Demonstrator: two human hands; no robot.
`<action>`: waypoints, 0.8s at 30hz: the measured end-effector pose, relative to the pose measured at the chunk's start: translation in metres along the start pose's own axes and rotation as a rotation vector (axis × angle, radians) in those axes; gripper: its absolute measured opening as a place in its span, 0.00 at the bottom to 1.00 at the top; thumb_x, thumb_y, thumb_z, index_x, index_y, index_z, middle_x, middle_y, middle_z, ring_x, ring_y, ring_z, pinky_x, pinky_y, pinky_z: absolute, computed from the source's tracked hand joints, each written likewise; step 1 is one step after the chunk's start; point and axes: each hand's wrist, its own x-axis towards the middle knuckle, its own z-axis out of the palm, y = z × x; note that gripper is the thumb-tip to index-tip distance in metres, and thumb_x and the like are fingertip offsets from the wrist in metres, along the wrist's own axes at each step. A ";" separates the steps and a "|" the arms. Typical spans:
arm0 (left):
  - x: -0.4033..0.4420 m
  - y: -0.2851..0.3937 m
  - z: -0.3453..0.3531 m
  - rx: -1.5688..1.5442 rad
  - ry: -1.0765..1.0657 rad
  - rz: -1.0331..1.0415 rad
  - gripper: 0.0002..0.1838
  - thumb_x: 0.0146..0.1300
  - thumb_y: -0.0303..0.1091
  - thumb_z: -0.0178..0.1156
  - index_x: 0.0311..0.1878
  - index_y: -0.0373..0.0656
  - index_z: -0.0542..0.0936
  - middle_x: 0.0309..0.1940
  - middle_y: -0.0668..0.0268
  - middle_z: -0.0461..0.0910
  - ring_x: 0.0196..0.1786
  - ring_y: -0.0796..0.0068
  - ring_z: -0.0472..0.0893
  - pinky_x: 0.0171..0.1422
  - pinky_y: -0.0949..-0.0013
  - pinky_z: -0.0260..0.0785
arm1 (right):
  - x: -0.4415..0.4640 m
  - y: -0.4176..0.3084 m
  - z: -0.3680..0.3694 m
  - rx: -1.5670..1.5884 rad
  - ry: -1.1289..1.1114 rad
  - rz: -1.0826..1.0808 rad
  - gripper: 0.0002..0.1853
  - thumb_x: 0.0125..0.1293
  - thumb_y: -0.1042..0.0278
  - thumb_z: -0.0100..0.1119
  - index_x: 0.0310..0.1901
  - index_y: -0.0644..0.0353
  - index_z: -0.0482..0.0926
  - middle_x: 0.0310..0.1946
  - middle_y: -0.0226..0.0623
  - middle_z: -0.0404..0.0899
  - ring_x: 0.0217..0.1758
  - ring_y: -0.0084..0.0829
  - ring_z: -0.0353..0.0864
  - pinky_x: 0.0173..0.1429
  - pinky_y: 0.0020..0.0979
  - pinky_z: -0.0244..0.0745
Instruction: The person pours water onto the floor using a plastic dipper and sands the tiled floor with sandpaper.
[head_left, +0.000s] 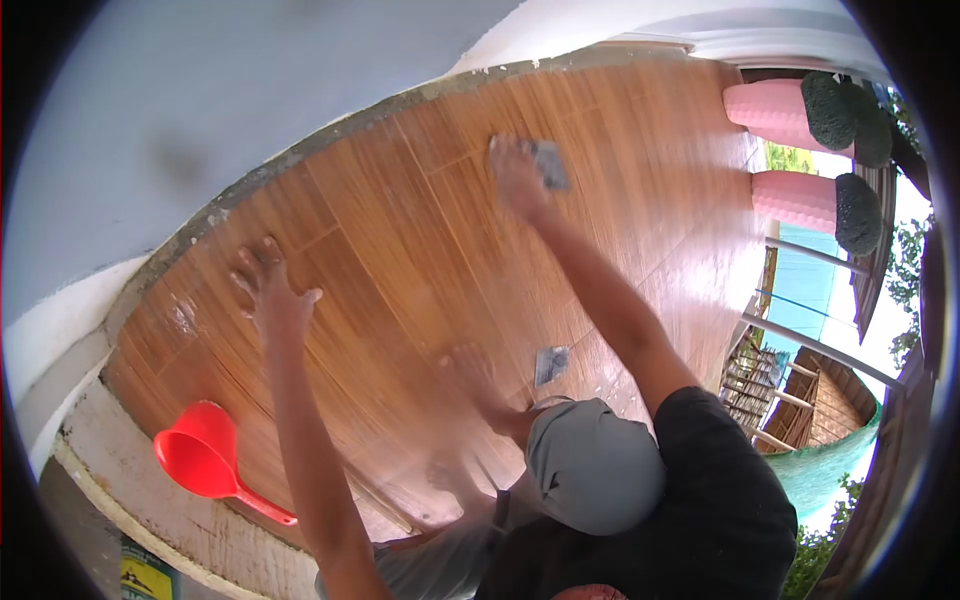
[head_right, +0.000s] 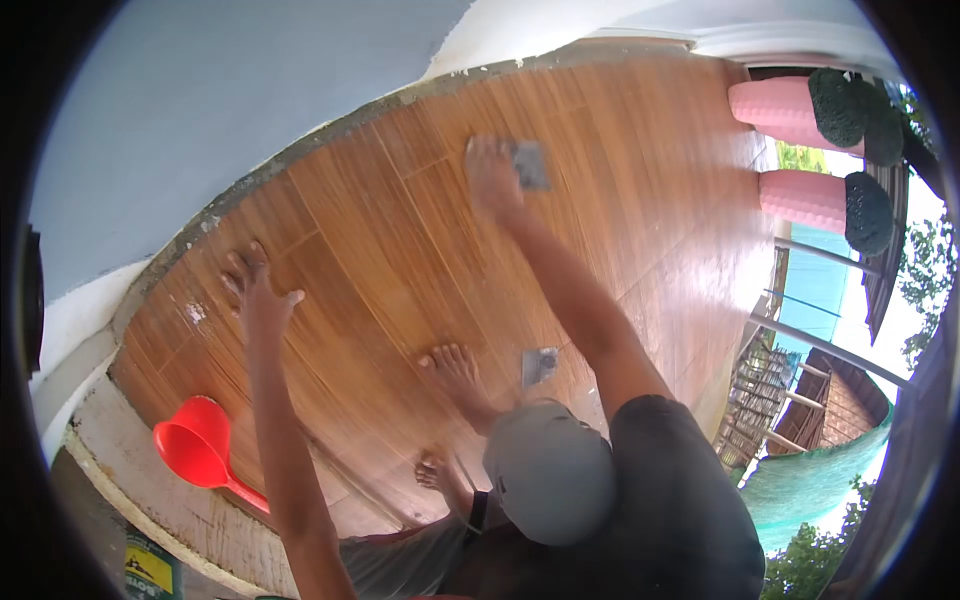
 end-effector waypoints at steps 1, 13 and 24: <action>0.000 0.002 -0.002 0.005 0.013 -0.004 0.59 0.53 0.39 0.76 0.81 0.64 0.46 0.83 0.60 0.36 0.82 0.43 0.38 0.72 0.23 0.55 | -0.015 -0.021 -0.003 0.014 -0.069 0.015 0.33 0.66 0.78 0.43 0.74 0.72 0.55 0.77 0.57 0.52 0.80 0.50 0.54 0.81 0.48 0.49; -0.006 0.000 0.006 -0.033 0.024 -0.041 0.60 0.52 0.39 0.77 0.81 0.69 0.46 0.83 0.63 0.36 0.82 0.43 0.38 0.72 0.21 0.52 | -0.023 -0.035 0.026 -0.022 0.336 -0.372 0.34 0.63 0.77 0.45 0.73 0.72 0.57 0.75 0.60 0.56 0.77 0.52 0.59 0.77 0.48 0.57; -0.005 -0.001 0.010 -0.007 0.059 -0.014 0.60 0.51 0.39 0.77 0.81 0.68 0.47 0.83 0.61 0.37 0.82 0.42 0.39 0.69 0.20 0.57 | 0.017 -0.025 -0.012 -0.075 0.148 -0.297 0.35 0.61 0.80 0.45 0.73 0.73 0.56 0.75 0.62 0.55 0.78 0.55 0.57 0.80 0.49 0.52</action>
